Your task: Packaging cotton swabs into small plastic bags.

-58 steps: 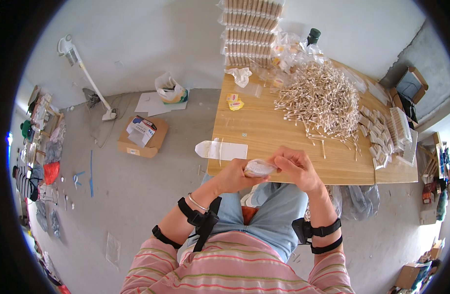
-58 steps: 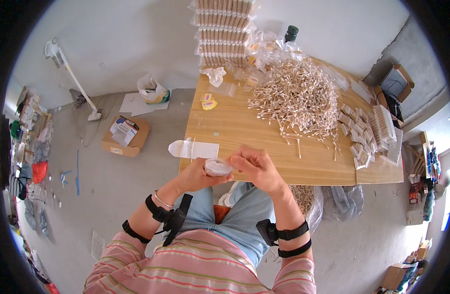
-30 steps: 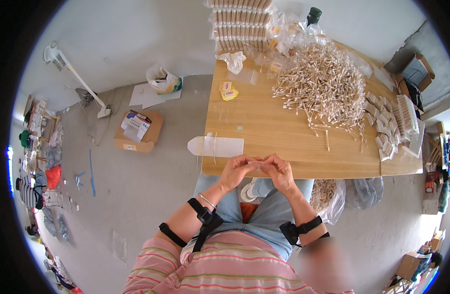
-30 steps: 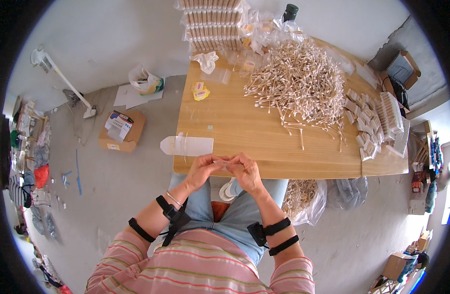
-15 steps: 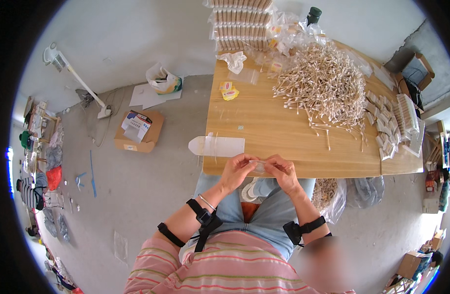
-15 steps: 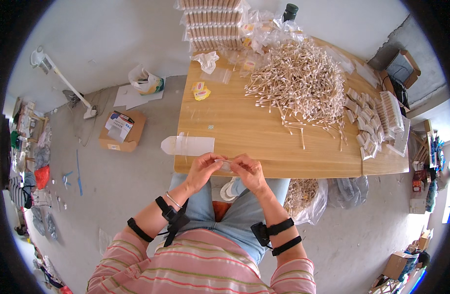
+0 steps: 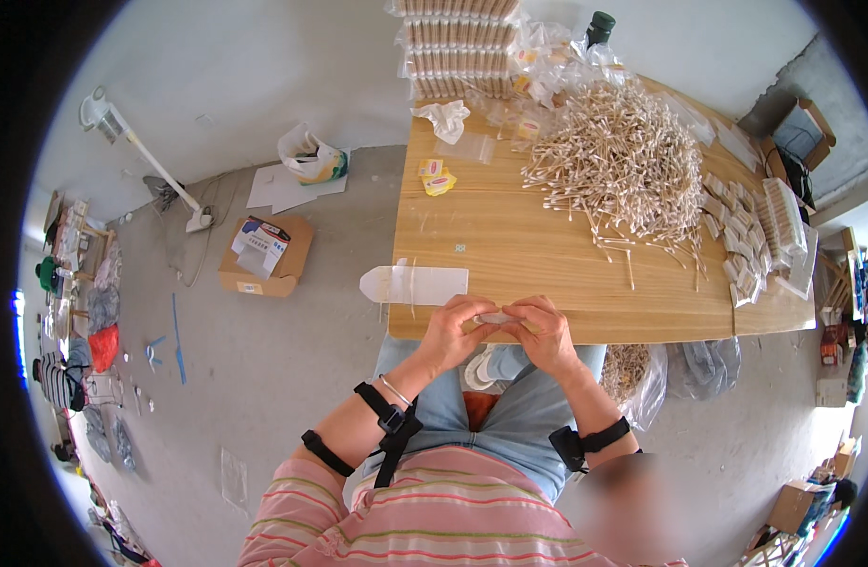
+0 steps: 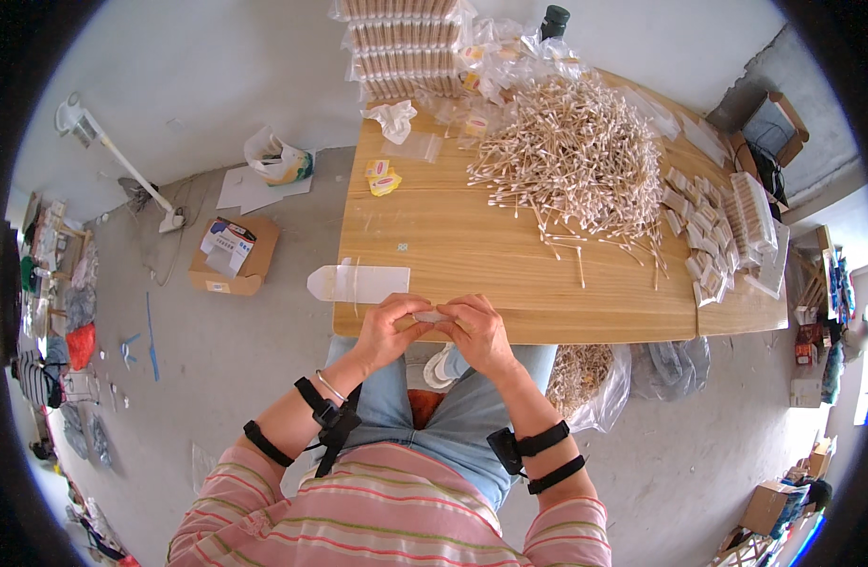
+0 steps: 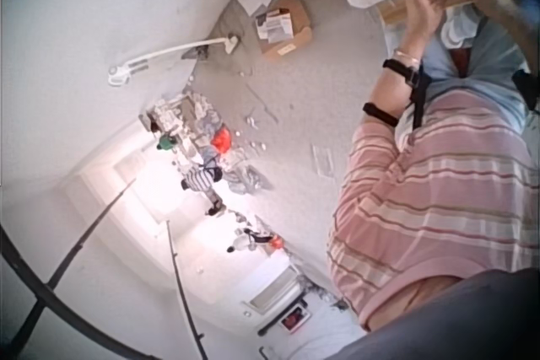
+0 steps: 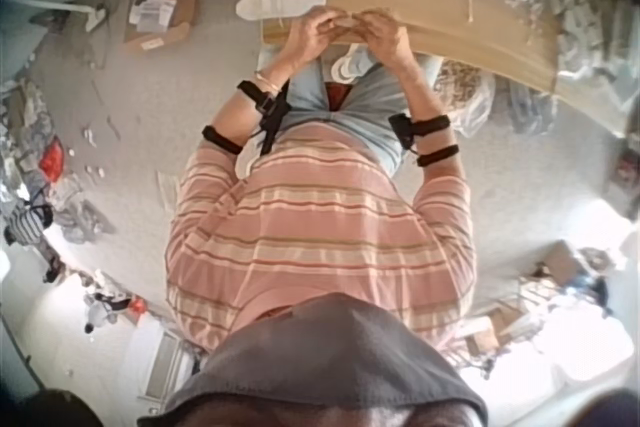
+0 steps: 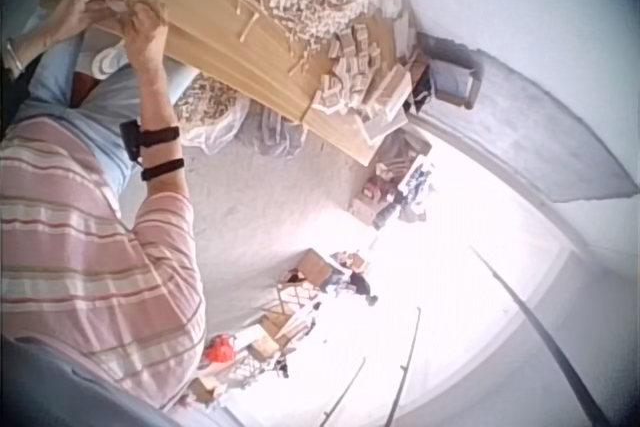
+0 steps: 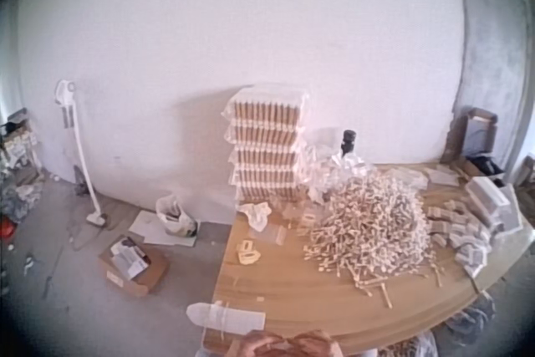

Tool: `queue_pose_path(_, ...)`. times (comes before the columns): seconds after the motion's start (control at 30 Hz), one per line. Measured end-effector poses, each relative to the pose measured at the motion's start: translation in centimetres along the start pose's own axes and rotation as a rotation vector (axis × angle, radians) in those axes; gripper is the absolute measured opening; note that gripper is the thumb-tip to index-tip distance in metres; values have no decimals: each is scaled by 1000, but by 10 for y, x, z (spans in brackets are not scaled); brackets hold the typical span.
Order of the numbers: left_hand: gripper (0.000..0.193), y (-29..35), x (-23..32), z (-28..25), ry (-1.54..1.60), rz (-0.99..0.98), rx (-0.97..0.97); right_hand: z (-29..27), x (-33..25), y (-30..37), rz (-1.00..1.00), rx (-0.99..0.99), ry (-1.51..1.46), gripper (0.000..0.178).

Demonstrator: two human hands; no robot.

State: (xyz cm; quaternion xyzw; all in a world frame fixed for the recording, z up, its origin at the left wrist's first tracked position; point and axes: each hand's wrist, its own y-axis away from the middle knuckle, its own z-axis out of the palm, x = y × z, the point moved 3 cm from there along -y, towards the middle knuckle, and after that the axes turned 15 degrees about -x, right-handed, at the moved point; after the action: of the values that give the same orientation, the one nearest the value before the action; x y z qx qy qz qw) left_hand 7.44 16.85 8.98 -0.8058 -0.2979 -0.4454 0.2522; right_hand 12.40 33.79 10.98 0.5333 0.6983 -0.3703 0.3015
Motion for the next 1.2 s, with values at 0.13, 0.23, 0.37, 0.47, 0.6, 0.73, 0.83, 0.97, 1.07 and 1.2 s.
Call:
queue_pose_path(0.13, 22, 4, -9, 3, 278, -96, -65, 5, 4, 0, 51, -67, -91, 17)
queue_pose_path(0.23, 13, 3, -15, 6, 633, -264, -129, 12, 17, -2, 279, -113, -271, 11)
queue_pose_path(0.37, 10, -4, -9, 7, 841, -429, -113, 13, 20, -7, 288, -120, -340, 8)
queue_pose_path(0.47, 14, -3, -15, 9, 983, -467, -99, 14, 25, -6, 275, -187, -410, 9)
queue_pose_path(0.6, 17, -6, -22, 10, 1075, -513, -72, 19, 35, -4, 378, -224, -674, 8)
queue_pose_path(0.73, 10, -5, -20, 7, 931, -421, -117, 10, 17, -7, 21, -105, -111, 11)
queue_pose_path(0.83, 8, -4, -4, 5, 354, -165, -49, 8, 7, 1, -176, 48, 231, 13)
queue_pose_path(0.97, 18, -1, 17, -1, -370, 206, 104, 2, 1, 5, -248, 78, 434, 19)
queue_pose_path(1.07, 19, 2, 15, -3, -458, 217, 101, 1, 0, 4, -345, 55, 557, 25)
queue_pose_path(1.2, 20, -4, 21, -4, -513, 314, 121, -2, 0, 7, -383, 23, 626, 27)
